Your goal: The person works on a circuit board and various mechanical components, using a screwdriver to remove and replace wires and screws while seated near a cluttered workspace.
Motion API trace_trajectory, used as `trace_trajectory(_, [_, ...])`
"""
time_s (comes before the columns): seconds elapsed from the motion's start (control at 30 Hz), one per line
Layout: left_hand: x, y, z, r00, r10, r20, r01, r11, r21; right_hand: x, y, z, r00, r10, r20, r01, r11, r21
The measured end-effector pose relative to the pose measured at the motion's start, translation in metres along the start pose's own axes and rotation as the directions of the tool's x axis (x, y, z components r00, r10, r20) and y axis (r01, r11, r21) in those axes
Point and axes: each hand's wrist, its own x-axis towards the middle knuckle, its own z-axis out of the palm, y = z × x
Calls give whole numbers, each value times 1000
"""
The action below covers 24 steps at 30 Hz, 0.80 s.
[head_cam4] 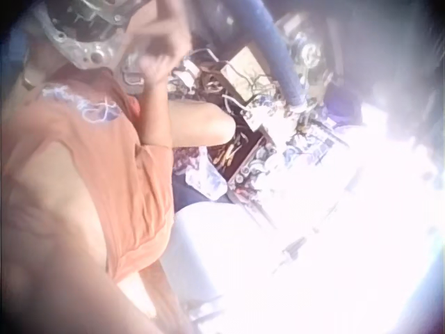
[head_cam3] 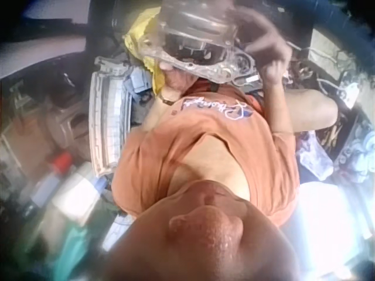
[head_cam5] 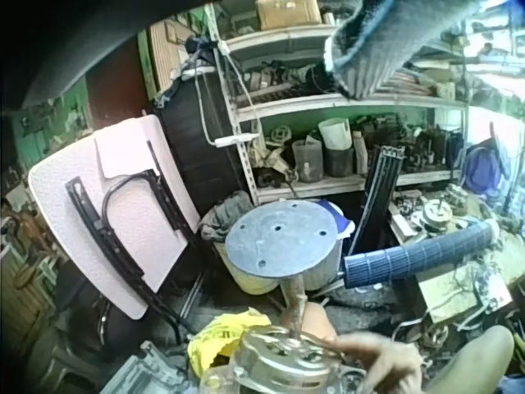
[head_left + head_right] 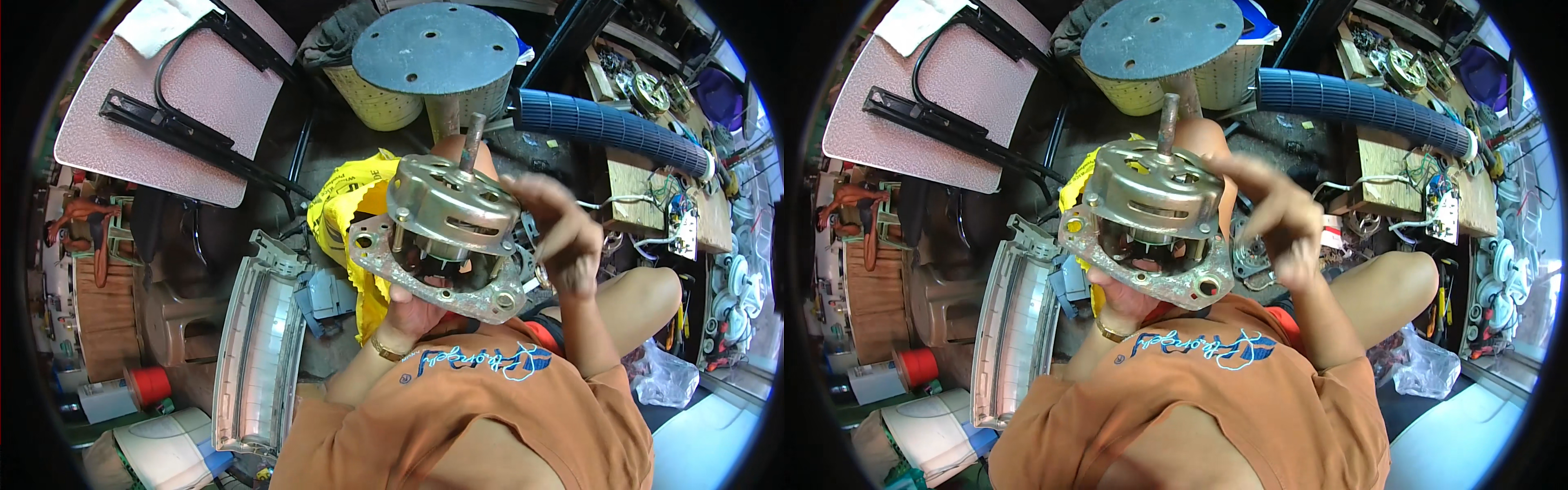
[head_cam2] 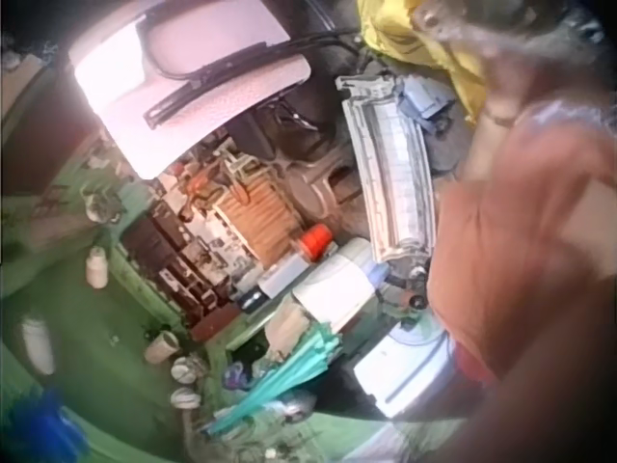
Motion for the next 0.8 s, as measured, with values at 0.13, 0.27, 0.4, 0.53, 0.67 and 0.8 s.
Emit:
trace_trajectory(0.13, [0, -10, -5, 992, -99, 84, 105, 992, -72, 8, 7, 2, 924, 351, -150, -344, 936, 71])
trace_trajectory(0.27, [-1, -8, -4, 985, -138, 103, 140, 990, -11, 14, 14, 5, 896, 441, 41, -443, 896, 40])
trace_trajectory(0.4, [6, -1, 32, 980, -195, -30, 197, 978, 63, 14, 16, -4, 870, 493, 23, -493, 870, -21])
trace_trajectory(0.53, [10, -3, 25, 968, -209, -141, 220, 973, 70, 13, 25, -8, 834, 552, 14, -552, 833, 41])
trace_trajectory(0.67, [15, -3, 19, 972, -232, -26, 234, 966, 108, 11, 25, -9, 799, 601, -15, -599, 799, 61])
trace_trajectory(0.8, [14, -4, 15, 955, -296, -9, 295, 946, 132, 12, 23, -15, 871, 490, 30, -490, 865, 108])
